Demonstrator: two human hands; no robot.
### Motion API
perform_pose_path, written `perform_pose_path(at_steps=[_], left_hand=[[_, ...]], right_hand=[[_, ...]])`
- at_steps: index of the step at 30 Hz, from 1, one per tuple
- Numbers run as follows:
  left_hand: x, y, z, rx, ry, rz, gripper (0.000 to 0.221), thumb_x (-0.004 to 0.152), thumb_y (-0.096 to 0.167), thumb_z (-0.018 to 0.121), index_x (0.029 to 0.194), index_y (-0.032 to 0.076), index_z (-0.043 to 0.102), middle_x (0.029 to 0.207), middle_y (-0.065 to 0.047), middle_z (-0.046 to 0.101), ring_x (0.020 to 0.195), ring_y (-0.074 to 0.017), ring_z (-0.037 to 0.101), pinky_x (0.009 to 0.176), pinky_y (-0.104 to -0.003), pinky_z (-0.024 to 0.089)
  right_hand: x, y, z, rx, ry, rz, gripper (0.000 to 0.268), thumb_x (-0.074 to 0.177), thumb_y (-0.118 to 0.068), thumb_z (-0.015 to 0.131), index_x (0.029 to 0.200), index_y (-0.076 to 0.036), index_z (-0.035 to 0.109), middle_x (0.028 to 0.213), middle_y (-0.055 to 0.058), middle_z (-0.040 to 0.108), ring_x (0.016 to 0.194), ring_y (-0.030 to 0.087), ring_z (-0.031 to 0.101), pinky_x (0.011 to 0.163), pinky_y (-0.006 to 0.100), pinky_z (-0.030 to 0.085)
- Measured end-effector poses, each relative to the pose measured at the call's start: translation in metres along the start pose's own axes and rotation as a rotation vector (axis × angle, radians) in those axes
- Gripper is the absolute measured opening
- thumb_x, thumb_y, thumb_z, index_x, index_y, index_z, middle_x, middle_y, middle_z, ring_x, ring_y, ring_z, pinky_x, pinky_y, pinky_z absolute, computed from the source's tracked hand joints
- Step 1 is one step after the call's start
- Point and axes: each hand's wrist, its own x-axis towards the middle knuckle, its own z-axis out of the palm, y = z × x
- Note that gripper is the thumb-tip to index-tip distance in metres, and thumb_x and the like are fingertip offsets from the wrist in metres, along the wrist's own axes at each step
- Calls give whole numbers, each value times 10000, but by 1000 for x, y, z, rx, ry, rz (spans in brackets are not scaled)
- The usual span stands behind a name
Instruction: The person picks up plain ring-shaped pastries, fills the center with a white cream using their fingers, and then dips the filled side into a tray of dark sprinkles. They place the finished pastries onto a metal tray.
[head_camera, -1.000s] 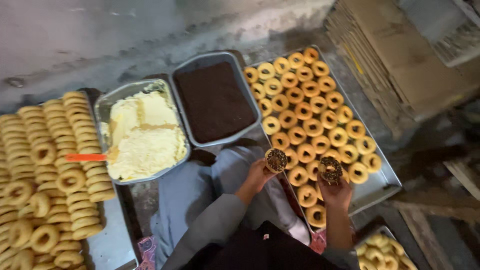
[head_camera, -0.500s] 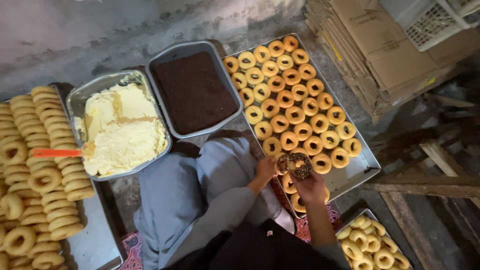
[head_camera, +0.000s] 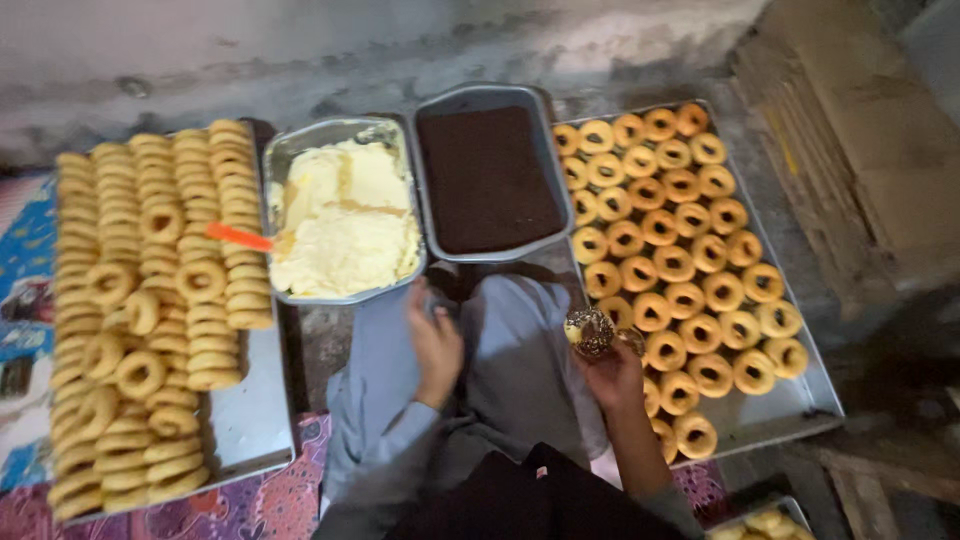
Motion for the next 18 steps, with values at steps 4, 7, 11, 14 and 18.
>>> perform_pose_path(at_steps=[4, 7, 11, 14, 18], left_hand=[[38, -20, -87, 398, 146, -104, 771, 924, 51, 635, 1581, -79, 251, 1491, -314, 417, 1443, -428, 371, 1243, -496, 286], [38, -42, -111, 542, 115, -196, 864, 902, 96, 673, 1611, -61, 204, 1516, -260, 394, 1518, -480, 254, 1243, -607, 218], [28, -72, -109, 531, 81, -234, 898, 885, 120, 685, 1606, -29, 171, 1651, -224, 272, 1537, -503, 125, 1167, -719, 153], [29, -90, -102, 514, 75, -230, 913, 878, 138, 685, 1580, -42, 129, 1671, -185, 254, 1545, -506, 79, 1155, -752, 134], [27, -107, -92, 510, 3, -287, 886, 875, 127, 679, 1572, -14, 151, 1682, -155, 238, 1542, -485, 76, 1154, -760, 76]], right_hand=[[22, 29, 14, -3, -131, 116, 517, 867, -153, 590, 1356, 11, 565, 1406, 202, 608, 1319, 391, 558, 1130, 592, 408], [28, 50, 28, -36, -204, 147, 527, 870, -155, 578, 1371, 9, 545, 1446, 207, 581, 1366, 392, 524, 1159, 601, 375], [26, 69, 45, -60, -170, 170, 559, 845, -154, 547, 1379, 8, 536, 1449, 205, 574, 1372, 397, 509, 1165, 615, 348], [21, 78, 51, -76, -142, 166, 558, 856, -152, 531, 1389, 13, 523, 1456, 202, 562, 1379, 390, 501, 1170, 617, 339], [15, 81, 57, -85, -137, 169, 552, 858, -148, 512, 1390, 0, 517, 1449, 195, 558, 1367, 382, 504, 1159, 614, 341]])
